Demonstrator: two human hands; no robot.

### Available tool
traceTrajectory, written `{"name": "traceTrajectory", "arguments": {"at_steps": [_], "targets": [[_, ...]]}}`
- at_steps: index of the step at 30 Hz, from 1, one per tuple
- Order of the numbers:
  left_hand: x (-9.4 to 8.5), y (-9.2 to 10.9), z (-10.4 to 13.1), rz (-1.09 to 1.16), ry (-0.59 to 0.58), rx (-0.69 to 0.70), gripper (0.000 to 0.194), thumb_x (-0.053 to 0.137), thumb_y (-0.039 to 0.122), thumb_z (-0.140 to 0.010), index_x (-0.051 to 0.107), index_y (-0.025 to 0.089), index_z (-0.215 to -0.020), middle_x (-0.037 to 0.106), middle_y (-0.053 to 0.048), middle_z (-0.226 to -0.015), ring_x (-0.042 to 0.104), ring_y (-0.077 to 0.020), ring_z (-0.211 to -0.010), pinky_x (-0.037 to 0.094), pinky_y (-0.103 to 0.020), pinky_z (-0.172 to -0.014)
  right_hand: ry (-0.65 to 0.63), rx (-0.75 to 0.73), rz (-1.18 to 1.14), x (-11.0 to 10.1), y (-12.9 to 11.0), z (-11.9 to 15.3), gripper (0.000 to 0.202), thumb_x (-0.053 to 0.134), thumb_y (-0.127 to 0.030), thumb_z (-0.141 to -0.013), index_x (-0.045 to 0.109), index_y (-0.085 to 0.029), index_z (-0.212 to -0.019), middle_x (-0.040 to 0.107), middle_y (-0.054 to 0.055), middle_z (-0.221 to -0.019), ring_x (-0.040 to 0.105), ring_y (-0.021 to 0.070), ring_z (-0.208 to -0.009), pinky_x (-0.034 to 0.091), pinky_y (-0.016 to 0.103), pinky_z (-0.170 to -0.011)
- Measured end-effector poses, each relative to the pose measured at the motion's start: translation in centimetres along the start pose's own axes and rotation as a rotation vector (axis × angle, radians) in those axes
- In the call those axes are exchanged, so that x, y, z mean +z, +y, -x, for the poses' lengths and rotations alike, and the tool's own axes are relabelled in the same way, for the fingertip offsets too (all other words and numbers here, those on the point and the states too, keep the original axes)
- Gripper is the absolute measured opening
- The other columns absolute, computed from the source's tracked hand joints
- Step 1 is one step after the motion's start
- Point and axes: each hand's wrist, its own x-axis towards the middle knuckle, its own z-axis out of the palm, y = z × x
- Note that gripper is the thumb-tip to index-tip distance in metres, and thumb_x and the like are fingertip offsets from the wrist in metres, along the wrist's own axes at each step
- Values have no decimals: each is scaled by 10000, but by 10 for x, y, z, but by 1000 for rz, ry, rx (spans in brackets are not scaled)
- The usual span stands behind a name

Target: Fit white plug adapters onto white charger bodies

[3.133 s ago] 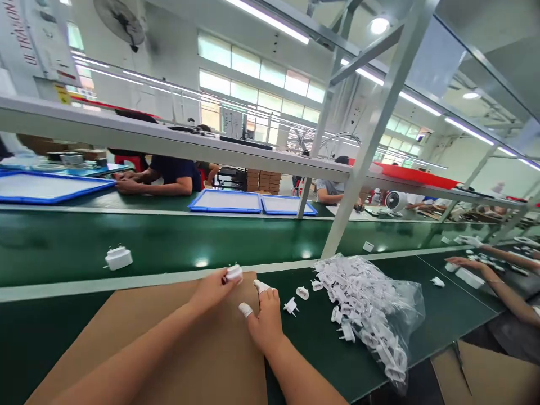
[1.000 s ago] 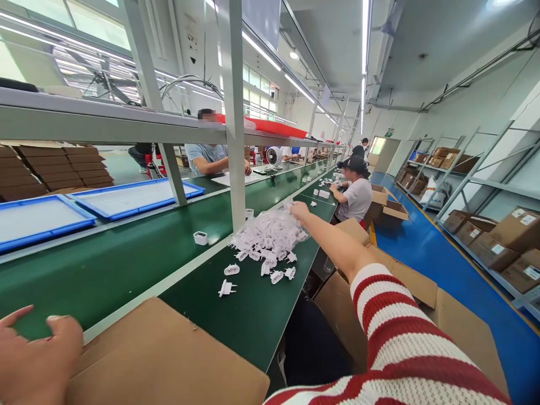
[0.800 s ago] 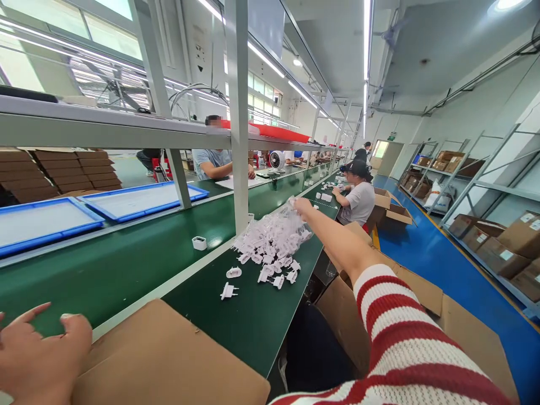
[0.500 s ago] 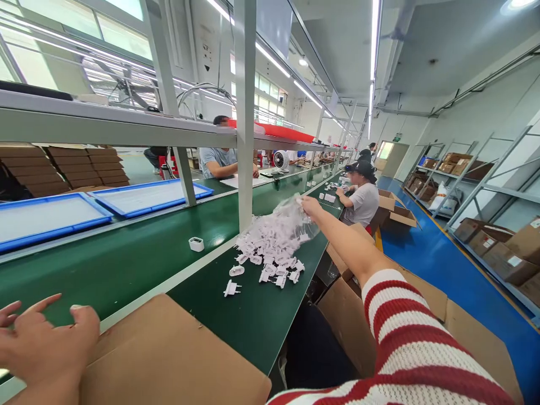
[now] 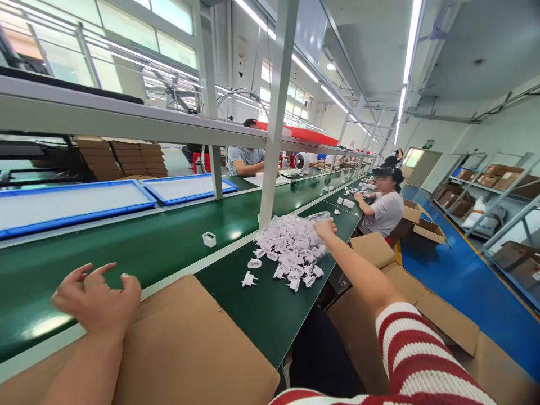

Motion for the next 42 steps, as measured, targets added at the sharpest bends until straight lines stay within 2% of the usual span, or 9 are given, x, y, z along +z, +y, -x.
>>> {"name": "traceTrajectory", "arguments": {"at_steps": [5, 9, 17, 20, 24, 27, 34, 40, 42], "targets": [[4, -2, 2, -6, -9, 22, 419, 606, 383, -867, 653, 91, -1162, 511, -255, -1481, 459, -406, -1487, 304, -552, -1268, -78, -394, 215, 33, 12, 80, 396, 717, -133, -816, 625, -126, -1201, 553, 223, -1373, 433, 438, -1366, 345, 616, -1183], [20, -20, 0, 41, 125, 91, 281, 556, 320, -858, 675, 128, -1027, 609, -274, -1337, 562, -426, -1393, 356, -595, -1231, -418, -852, 251, 63, 12, 137, 273, 611, -140, -919, 737, -185, -1158, 683, 139, -1162, 568, 329, -1181, 453, 483, -1090], [23, -24, 3, 67, 55, 108, 210, 604, 250, -839, 645, 165, -1027, 641, -248, -1341, 562, -415, -1370, 402, -614, -1175, -637, -873, 297, 122, -22, 188, 446, 715, -89, -877, 733, -211, -1305, 703, 127, -1257, 647, 292, -1163, 548, 396, -984], [22, -22, 3, 50, 17, 105, 190, 599, 221, -847, 639, 185, -1029, 687, -196, -1287, 597, -368, -1308, 432, -559, -1159, -697, -884, 82, 138, -36, 209, 463, 668, -145, -950, 681, -206, -1409, 656, 120, -1300, 688, 234, -1091, 575, 367, -996], [22, -23, 4, 15, -40, 98, 166, 566, 200, -870, 652, 211, -1012, 725, -152, -1211, 645, -324, -1218, 470, -494, -1139, -773, -836, -318, 156, -37, 240, 510, 637, -244, -1000, 623, -181, -1506, 579, 166, -1418, 714, 208, -1059, 596, 379, -1024], [19, -25, 4, -29, -84, 63, 189, 539, 217, -893, 675, 215, -1024, 735, -156, -1203, 652, -332, -1210, 493, -482, -1125, -799, -717, -476, 166, -29, 248, 449, 703, -308, -950, 702, -192, -1383, 675, 137, -1272, 718, 216, -974, 613, 388, -947], [24, -18, 5, -203, -238, -89, 324, 536, 298, -900, 731, 187, -1135, 758, -160, -1236, 646, -371, -1249, 480, -499, -1114, -1139, -35, -976, 166, -40, 231, 369, 772, -479, -843, 790, -193, -1076, 719, 23, -823, 640, 144, -606, 521, 281, -589], [51, 18, -15, -400, -391, -221, 892, 724, 723, -798, 634, 79, -1409, 661, -297, -1435, 532, -493, -1396, 406, -554, -1125, -1329, 211, -1151, 153, -49, 230, 393, 929, -315, -677, 773, -211, -1022, 741, 5, -864, 625, 98, -648, 451, 212, -569], [58, 28, -23, -426, -432, -260, 886, 742, 732, -792, 649, 67, -1371, 683, -318, -1378, 562, -496, -1367, 429, -533, -1093, -1345, 212, -1155, 151, -49, 232, 433, 944, -294, -655, 746, -223, -1033, 733, -5, -852, 622, 98, -644, 443, 210, -567]]}}
